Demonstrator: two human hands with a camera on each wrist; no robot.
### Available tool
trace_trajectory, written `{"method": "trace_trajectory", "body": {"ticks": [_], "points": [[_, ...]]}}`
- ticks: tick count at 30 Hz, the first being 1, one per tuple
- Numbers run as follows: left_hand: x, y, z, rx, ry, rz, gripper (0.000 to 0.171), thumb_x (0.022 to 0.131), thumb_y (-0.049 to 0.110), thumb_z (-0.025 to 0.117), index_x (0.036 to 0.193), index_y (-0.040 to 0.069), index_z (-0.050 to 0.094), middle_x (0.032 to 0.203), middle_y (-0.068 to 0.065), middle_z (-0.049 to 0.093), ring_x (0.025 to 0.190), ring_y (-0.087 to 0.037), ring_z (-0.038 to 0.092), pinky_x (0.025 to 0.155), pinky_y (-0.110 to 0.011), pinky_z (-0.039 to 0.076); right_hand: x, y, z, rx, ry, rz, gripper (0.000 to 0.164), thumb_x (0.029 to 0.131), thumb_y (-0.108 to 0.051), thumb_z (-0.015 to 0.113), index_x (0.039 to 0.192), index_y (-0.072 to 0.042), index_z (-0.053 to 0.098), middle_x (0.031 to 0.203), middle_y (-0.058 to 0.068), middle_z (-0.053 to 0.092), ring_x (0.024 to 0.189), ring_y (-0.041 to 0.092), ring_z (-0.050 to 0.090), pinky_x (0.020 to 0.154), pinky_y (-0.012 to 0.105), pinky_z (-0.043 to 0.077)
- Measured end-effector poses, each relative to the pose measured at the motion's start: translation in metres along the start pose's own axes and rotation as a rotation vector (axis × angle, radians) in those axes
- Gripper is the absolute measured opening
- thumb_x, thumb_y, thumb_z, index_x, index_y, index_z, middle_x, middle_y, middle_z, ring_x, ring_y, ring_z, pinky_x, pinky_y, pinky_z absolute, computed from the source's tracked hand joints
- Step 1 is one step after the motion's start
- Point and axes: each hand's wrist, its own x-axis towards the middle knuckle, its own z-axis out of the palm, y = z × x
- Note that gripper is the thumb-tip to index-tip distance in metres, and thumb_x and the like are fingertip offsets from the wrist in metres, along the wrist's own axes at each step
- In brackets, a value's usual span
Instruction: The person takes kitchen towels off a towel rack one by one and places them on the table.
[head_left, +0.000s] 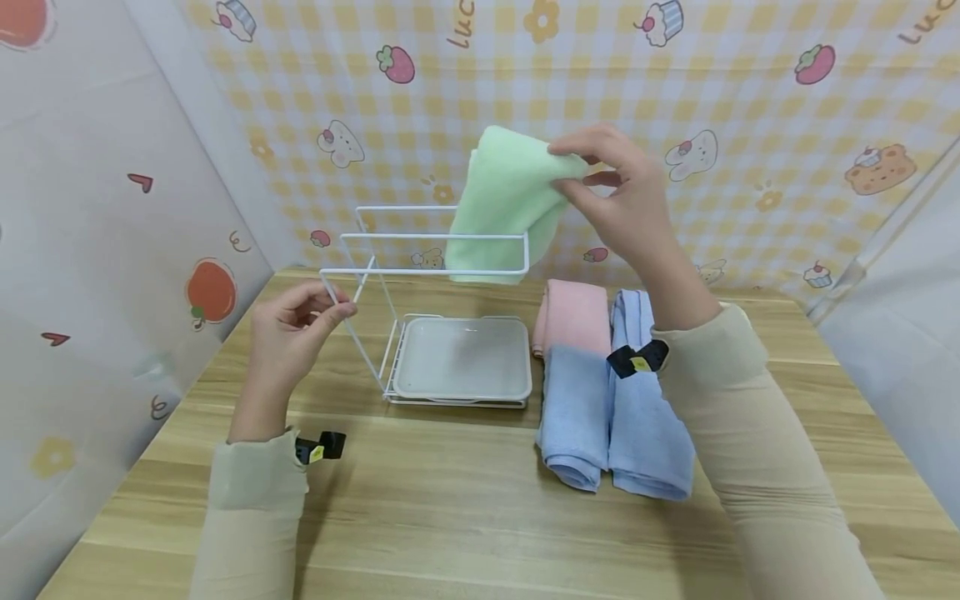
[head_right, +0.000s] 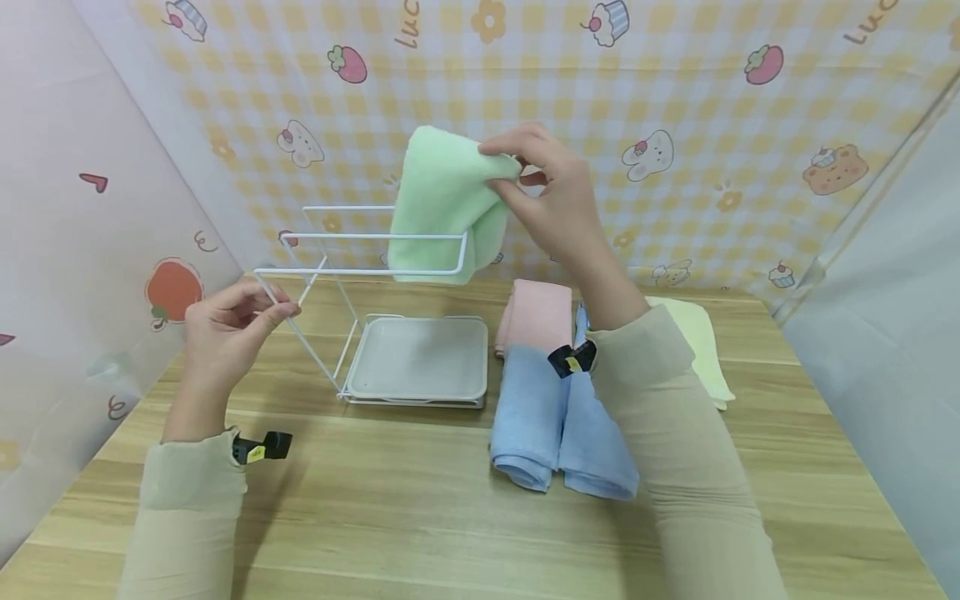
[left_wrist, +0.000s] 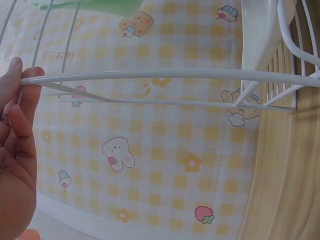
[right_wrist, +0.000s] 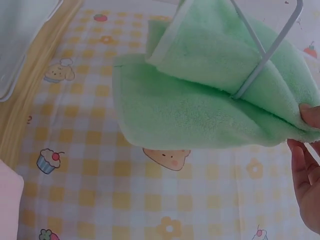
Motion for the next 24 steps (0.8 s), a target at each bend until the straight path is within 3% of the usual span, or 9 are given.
{"method": "trace_trajectory", "body": {"ticks": [12,17,24], "points": [[0.0,-0.001,0.001,-0.014,0.001,0.01,0.01,0.08,-0.016,0.073,0.084,-0.009,0.067,0.076,0.024,0.068,0.063,0.005,0.058,0.053,-0.011,0.041,-0.011,0.001,-0.013,-0.009,0.114,0.064,0.024,0.084,0.006,0.074,0.108,0.001,0.071,0.106,-0.023,0.065,0.092,0.009,0.063,0.075,0.016,0.055],[0.0,-0.002,0.002,-0.021,0.002,0.009,0.01,0.079,-0.016,0.073,0.084,-0.009,0.067,0.076,0.023,0.069,0.063,0.005,0.058,0.053,-0.011,0.041,-0.013,0.006,-0.019,0.007,0.164,0.042,0.025,0.084,0.007,0.073,0.109,0.006,0.069,0.105,-0.024,0.066,0.09,0.009,0.064,0.073,0.016,0.055],[0.001,-0.002,0.002,-0.027,0.004,0.021,0.01,0.079,-0.017,0.072,0.082,-0.009,0.066,0.075,0.023,0.068,0.062,0.005,0.057,0.053,-0.011,0.041,-0.016,0.013,-0.025,0.099,0.233,0.046,0.025,0.083,0.009,0.072,0.108,0.01,0.067,0.102,-0.015,0.069,0.083,0.013,0.065,0.069,0.017,0.057]]}}
